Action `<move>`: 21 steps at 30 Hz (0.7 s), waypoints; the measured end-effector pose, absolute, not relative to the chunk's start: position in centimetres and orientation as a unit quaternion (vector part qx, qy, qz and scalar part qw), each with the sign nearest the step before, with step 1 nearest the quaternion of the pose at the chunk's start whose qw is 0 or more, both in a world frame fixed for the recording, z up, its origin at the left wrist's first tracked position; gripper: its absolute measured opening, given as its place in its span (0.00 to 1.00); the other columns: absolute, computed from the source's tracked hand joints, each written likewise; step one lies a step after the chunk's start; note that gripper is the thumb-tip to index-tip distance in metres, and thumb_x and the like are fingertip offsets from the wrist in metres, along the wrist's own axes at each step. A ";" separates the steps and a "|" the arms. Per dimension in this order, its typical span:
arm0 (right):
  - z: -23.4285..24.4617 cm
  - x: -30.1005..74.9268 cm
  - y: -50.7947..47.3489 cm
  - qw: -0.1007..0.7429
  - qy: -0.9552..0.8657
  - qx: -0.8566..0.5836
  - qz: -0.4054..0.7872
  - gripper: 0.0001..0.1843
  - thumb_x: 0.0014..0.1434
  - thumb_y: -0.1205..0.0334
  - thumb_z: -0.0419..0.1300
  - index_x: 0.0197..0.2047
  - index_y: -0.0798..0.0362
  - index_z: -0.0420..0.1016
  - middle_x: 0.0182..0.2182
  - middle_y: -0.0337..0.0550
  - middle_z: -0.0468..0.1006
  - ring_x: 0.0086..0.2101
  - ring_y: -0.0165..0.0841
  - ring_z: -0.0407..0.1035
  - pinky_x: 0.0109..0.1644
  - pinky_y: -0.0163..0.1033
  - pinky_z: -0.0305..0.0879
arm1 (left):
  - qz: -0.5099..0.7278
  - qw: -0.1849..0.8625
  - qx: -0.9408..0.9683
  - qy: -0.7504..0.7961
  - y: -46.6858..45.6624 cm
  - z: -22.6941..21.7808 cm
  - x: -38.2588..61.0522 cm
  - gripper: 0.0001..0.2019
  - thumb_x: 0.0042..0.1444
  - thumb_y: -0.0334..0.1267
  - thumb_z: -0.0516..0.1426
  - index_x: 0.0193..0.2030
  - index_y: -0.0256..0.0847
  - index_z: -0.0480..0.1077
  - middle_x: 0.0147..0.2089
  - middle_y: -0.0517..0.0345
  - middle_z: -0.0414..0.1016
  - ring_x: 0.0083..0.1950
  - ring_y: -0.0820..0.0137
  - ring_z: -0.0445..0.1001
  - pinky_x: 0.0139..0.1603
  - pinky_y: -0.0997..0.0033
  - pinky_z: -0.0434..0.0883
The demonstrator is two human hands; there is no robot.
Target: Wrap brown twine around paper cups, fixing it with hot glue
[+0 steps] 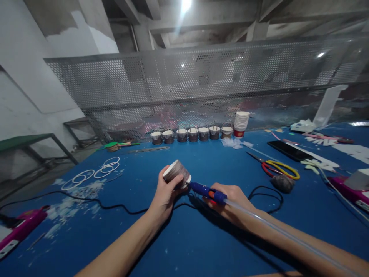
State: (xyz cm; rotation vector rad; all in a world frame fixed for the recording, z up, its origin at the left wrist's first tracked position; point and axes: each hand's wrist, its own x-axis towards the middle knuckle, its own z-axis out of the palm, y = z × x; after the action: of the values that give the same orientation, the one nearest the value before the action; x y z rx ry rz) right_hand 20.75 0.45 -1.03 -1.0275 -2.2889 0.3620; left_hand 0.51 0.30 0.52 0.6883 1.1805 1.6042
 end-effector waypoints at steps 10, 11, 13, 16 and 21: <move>-1.4 21.1 0.4 0.304 -0.875 -0.364 0.096 0.15 0.63 0.53 0.52 0.31 0.53 0.70 0.24 0.42 0.76 0.22 0.29 0.67 0.27 0.33 0.52 | 0.658 0.491 0.298 0.486 0.2 0.7 0.6 0.33 0.40 0.31 0.69 0.53 0.47 0.61 0.53 0.49 0.72 0.42 0.62 0.78 0.31 0.66 0.77; -1.3 21.1 0.3 0.304 -0.876 -0.361 0.093 0.15 0.63 0.54 0.52 0.30 0.53 0.70 0.24 0.42 0.76 0.22 0.29 0.67 0.27 0.33 0.52 | 0.659 0.492 0.300 0.484 0.1 0.7 0.6 0.33 0.40 0.31 0.69 0.53 0.47 0.61 0.53 0.49 0.72 0.42 0.62 0.78 0.32 0.66 0.77; -1.3 21.2 0.3 0.306 -0.877 -0.361 0.088 0.15 0.63 0.54 0.52 0.30 0.53 0.70 0.24 0.42 0.76 0.22 0.30 0.67 0.27 0.34 0.52 | 0.659 0.494 0.302 0.481 0.1 0.6 0.5 0.33 0.39 0.32 0.69 0.53 0.47 0.61 0.53 0.49 0.73 0.43 0.61 0.78 0.33 0.65 0.77; -1.1 21.3 0.3 0.303 -0.872 -0.372 0.092 0.14 0.63 0.54 0.52 0.31 0.53 0.70 0.24 0.42 0.76 0.22 0.30 0.67 0.27 0.34 0.53 | 0.656 0.495 0.305 0.482 0.2 0.6 0.4 0.33 0.39 0.33 0.69 0.53 0.48 0.62 0.53 0.49 0.73 0.43 0.61 0.78 0.33 0.65 0.77; -1.1 21.4 0.3 0.292 -0.873 -0.378 0.095 0.15 0.63 0.53 0.53 0.31 0.53 0.70 0.24 0.41 0.76 0.23 0.29 0.67 0.28 0.33 0.54 | 0.650 0.497 0.307 0.486 0.3 0.5 0.3 0.33 0.39 0.32 0.69 0.54 0.48 0.63 0.54 0.49 0.73 0.41 0.62 0.78 0.31 0.67 0.77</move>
State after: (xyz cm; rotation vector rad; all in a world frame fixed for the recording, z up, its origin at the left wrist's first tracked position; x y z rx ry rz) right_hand 21.43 0.29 -1.14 -1.0083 -2.3261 0.2544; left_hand 0.27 0.35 0.51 0.7436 1.1760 1.5751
